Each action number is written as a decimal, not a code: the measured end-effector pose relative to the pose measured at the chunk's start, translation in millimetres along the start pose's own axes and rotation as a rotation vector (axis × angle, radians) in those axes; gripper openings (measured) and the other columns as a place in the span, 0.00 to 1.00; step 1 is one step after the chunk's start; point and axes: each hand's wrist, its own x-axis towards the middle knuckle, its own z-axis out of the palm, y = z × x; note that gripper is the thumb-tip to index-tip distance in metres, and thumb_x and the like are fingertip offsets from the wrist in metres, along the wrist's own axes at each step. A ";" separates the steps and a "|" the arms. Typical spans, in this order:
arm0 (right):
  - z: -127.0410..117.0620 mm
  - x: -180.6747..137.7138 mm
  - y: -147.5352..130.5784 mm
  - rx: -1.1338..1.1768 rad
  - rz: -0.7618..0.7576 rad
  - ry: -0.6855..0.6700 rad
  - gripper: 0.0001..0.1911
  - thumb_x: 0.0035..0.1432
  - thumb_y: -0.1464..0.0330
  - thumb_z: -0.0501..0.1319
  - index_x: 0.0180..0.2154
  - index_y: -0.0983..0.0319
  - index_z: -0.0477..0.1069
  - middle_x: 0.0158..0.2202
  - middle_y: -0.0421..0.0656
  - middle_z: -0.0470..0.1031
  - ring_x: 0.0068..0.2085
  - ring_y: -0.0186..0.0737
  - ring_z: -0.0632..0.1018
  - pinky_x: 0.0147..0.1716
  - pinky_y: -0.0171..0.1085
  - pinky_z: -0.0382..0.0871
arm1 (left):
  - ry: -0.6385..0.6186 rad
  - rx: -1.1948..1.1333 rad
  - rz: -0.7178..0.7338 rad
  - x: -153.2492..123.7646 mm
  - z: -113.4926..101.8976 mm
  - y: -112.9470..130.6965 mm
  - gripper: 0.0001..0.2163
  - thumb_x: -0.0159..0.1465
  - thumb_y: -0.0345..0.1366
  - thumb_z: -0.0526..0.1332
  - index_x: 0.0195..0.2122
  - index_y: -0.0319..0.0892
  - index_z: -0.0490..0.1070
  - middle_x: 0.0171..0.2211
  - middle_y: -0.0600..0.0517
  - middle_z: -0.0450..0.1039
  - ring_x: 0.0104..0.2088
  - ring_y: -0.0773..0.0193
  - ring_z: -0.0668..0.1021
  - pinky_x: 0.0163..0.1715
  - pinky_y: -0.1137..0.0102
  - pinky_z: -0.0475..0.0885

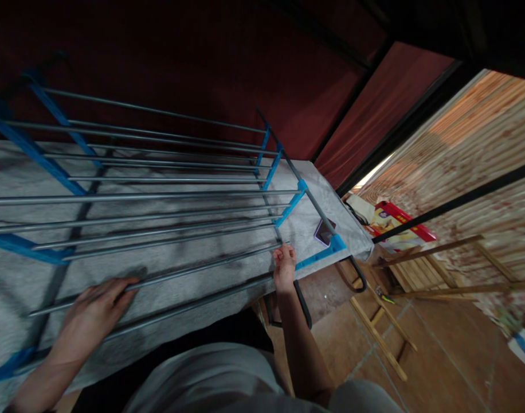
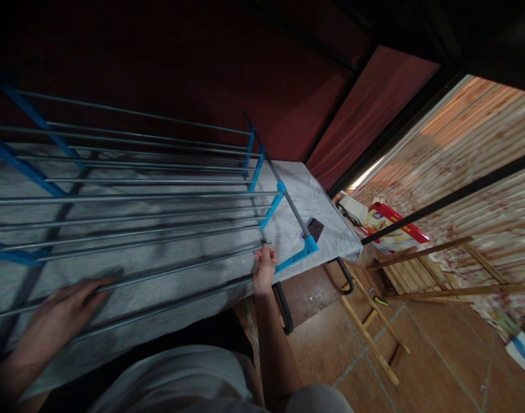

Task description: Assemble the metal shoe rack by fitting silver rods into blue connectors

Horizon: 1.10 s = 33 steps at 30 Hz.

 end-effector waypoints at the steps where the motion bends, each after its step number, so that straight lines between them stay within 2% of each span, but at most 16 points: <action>1: 0.2 -0.4 -0.1 0.003 0.001 -0.001 0.18 0.49 0.58 0.70 0.33 0.57 0.63 0.24 0.30 0.68 0.26 0.26 0.72 0.30 0.28 0.69 | 0.001 0.002 -0.001 -0.1 -1.1 -0.1 0.20 0.69 0.49 0.46 0.46 0.43 0.72 0.42 0.47 0.80 0.41 0.52 0.80 0.46 0.61 0.69; 10: -1.8 -0.9 0.6 0.009 -0.007 -0.007 0.18 0.48 0.60 0.70 0.34 0.57 0.63 0.25 0.30 0.68 0.28 0.26 0.73 0.32 0.28 0.71 | 0.042 0.049 -0.036 -6.1 -11.0 -1.8 0.18 0.69 0.47 0.47 0.43 0.43 0.71 0.39 0.47 0.78 0.39 0.54 0.79 0.43 0.62 0.67; 16: -3.1 0.2 2.8 0.002 -0.013 -0.009 0.18 0.49 0.60 0.69 0.35 0.57 0.63 0.26 0.30 0.69 0.28 0.27 0.74 0.33 0.29 0.72 | 0.029 0.094 -0.107 -12.4 -16.8 0.6 0.19 0.69 0.47 0.45 0.44 0.44 0.71 0.40 0.47 0.78 0.40 0.53 0.78 0.43 0.62 0.65; 23: -5.2 1.2 4.1 -0.014 -0.027 0.002 0.18 0.48 0.60 0.70 0.36 0.57 0.64 0.27 0.30 0.69 0.28 0.28 0.74 0.32 0.30 0.71 | 0.106 0.156 -0.195 -8.6 -22.9 16.1 0.20 0.70 0.45 0.44 0.44 0.41 0.72 0.41 0.43 0.77 0.44 0.50 0.77 0.52 0.56 0.62; 29: -3.9 -0.2 0.9 -0.030 -0.035 -0.001 0.18 0.49 0.59 0.69 0.34 0.56 0.63 0.26 0.30 0.68 0.27 0.28 0.73 0.31 0.30 0.71 | 0.071 0.159 -0.210 -11.5 -18.9 12.8 0.19 0.70 0.44 0.45 0.46 0.41 0.72 0.41 0.44 0.78 0.44 0.52 0.77 0.54 0.58 0.62; 33: -3.7 -1.7 -0.9 -0.033 -0.035 -0.016 0.17 0.49 0.59 0.69 0.34 0.57 0.63 0.26 0.30 0.67 0.27 0.27 0.72 0.31 0.30 0.71 | 0.086 0.191 -0.233 -13.9 -22.5 15.1 0.20 0.70 0.45 0.44 0.46 0.40 0.72 0.39 0.43 0.77 0.44 0.52 0.76 0.60 0.54 0.58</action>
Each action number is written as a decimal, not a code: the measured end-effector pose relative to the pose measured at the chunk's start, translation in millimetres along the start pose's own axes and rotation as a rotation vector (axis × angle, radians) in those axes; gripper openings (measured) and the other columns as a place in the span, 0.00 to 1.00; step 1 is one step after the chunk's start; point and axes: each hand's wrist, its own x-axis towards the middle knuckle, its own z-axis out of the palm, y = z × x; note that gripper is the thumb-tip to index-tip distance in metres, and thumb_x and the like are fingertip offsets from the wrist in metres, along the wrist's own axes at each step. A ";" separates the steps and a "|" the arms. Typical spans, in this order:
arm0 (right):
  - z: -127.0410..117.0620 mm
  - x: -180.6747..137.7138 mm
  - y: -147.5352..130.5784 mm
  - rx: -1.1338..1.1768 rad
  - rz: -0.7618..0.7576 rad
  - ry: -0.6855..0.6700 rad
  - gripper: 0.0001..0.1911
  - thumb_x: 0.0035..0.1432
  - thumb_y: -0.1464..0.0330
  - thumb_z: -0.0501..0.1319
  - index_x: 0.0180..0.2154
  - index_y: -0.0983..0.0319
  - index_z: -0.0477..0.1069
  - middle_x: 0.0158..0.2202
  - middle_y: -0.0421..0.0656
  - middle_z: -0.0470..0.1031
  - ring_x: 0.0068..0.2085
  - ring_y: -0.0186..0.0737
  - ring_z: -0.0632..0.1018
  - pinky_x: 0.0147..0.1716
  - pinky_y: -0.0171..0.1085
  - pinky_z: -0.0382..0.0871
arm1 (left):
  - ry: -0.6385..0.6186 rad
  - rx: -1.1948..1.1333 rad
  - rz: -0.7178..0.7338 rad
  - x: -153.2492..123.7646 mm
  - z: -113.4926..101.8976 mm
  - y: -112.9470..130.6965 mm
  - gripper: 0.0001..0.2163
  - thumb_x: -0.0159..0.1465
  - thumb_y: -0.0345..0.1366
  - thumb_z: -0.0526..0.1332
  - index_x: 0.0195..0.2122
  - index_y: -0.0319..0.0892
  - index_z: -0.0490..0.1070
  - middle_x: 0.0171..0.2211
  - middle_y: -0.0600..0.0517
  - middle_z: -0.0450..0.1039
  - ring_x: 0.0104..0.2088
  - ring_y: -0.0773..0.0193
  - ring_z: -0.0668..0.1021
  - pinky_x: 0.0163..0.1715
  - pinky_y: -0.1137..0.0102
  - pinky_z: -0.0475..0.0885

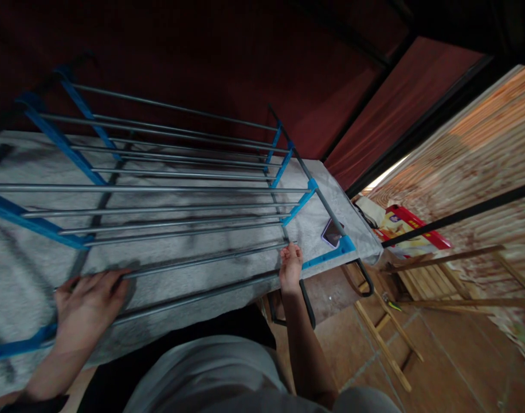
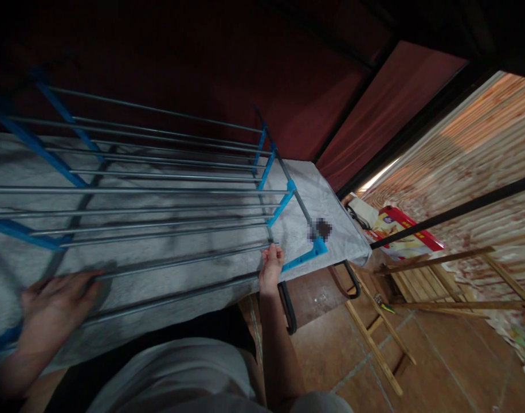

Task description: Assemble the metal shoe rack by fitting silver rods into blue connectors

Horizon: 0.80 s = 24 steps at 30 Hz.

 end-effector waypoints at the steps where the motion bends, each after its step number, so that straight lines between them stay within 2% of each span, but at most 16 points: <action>1: -0.2 -0.2 -0.1 0.001 -0.001 -0.002 0.18 0.49 0.59 0.69 0.34 0.57 0.63 0.26 0.30 0.67 0.28 0.27 0.73 0.32 0.30 0.71 | 0.005 0.009 -0.012 -0.4 -2.5 1.8 0.20 0.70 0.45 0.44 0.46 0.40 0.72 0.40 0.43 0.77 0.44 0.51 0.76 0.61 0.53 0.56; 5: -1.6 -0.3 0.5 0.006 -0.003 -0.009 0.18 0.48 0.59 0.70 0.34 0.57 0.63 0.27 0.31 0.68 0.29 0.28 0.73 0.33 0.31 0.71 | 0.030 0.039 -0.078 -3.0 -13.2 11.2 0.20 0.70 0.47 0.44 0.46 0.41 0.70 0.43 0.42 0.76 0.50 0.49 0.74 0.64 0.47 0.50; 9: -2.6 -0.5 1.6 0.000 0.000 -0.020 0.17 0.49 0.60 0.69 0.34 0.57 0.63 0.27 0.31 0.69 0.29 0.28 0.74 0.35 0.31 0.72 | 0.050 0.071 -0.174 -8.0 -16.8 13.3 0.21 0.70 0.49 0.45 0.48 0.40 0.70 0.46 0.40 0.74 0.54 0.46 0.72 0.64 0.43 0.48; 15: -4.5 0.7 0.9 -0.017 -0.013 -0.018 0.15 0.52 0.61 0.68 0.34 0.57 0.63 0.28 0.31 0.69 0.29 0.29 0.74 0.35 0.32 0.73 | 0.008 0.033 -0.211 -13.0 -12.6 1.8 0.21 0.70 0.47 0.45 0.48 0.40 0.71 0.43 0.41 0.74 0.48 0.49 0.74 0.59 0.52 0.59; 24: -10.4 5.1 1.1 0.003 0.025 -0.036 0.14 0.51 0.63 0.69 0.33 0.57 0.64 0.26 0.30 0.68 0.28 0.27 0.73 0.33 0.30 0.72 | 0.019 -0.059 -0.241 -19.6 -18.2 6.7 0.18 0.70 0.42 0.49 0.48 0.39 0.73 0.45 0.41 0.76 0.47 0.49 0.74 0.56 0.54 0.59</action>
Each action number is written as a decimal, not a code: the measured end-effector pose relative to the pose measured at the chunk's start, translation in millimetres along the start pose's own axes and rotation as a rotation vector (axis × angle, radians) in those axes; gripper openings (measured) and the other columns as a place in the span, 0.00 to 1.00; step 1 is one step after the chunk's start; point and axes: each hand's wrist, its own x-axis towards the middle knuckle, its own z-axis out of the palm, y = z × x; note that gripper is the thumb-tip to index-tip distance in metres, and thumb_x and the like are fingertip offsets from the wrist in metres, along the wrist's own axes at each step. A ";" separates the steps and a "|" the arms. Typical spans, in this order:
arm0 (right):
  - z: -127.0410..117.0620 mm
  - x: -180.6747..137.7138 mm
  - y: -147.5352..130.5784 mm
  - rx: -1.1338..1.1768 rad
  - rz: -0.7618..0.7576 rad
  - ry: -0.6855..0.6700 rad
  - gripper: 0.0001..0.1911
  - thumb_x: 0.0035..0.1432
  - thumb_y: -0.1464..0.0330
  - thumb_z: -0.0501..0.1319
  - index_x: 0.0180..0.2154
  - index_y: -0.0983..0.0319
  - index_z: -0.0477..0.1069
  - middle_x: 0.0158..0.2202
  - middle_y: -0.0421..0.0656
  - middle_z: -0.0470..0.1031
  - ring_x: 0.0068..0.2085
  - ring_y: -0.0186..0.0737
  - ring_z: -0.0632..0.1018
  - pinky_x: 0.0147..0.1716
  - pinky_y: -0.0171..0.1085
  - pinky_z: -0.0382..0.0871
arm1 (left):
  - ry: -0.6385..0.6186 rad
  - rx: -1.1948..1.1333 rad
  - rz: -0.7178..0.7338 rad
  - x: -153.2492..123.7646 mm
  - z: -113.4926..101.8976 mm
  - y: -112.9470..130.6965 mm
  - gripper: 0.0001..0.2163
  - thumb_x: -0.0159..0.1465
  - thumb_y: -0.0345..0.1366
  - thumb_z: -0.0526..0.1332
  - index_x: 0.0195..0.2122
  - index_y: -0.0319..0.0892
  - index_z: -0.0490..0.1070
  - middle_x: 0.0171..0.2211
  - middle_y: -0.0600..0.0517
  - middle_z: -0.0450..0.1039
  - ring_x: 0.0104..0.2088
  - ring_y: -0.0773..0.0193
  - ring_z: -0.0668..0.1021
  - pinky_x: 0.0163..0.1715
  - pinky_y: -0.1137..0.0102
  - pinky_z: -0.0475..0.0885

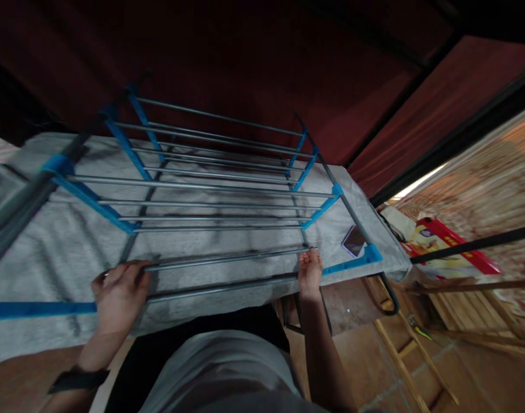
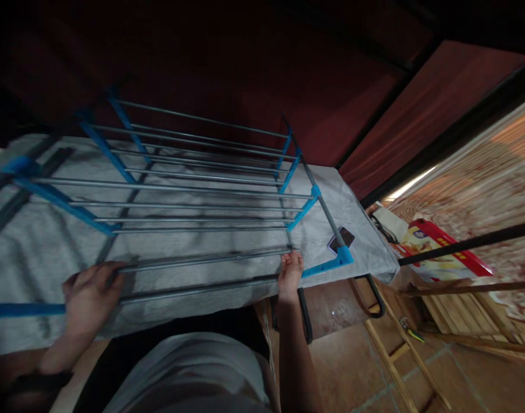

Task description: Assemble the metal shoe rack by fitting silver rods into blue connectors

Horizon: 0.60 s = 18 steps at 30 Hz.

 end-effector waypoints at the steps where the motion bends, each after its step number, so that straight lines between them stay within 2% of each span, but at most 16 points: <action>1: -0.8 0.3 -0.1 0.001 0.008 -0.006 0.13 0.50 0.63 0.69 0.32 0.57 0.65 0.26 0.30 0.68 0.27 0.27 0.73 0.33 0.30 0.72 | 0.001 -0.017 0.006 -0.7 0.2 -0.5 0.17 0.70 0.41 0.49 0.48 0.39 0.73 0.45 0.41 0.76 0.49 0.50 0.74 0.56 0.54 0.58; 8: -4.8 3.5 -0.8 -0.001 0.044 -0.031 0.13 0.49 0.67 0.68 0.27 0.58 0.63 0.24 0.30 0.67 0.25 0.25 0.71 0.31 0.28 0.71 | -0.044 -0.066 0.014 -3.1 -2.0 -1.6 0.15 0.69 0.38 0.51 0.49 0.43 0.74 0.47 0.44 0.77 0.51 0.50 0.75 0.59 0.54 0.57; 18: -6.0 3.8 0.6 -0.056 0.051 -0.009 0.12 0.50 0.67 0.68 0.27 0.58 0.63 0.24 0.31 0.67 0.24 0.26 0.72 0.28 0.27 0.72 | -0.020 -0.042 0.013 -5.4 -1.6 -2.3 0.14 0.69 0.36 0.50 0.49 0.43 0.73 0.47 0.44 0.77 0.51 0.50 0.74 0.59 0.52 0.55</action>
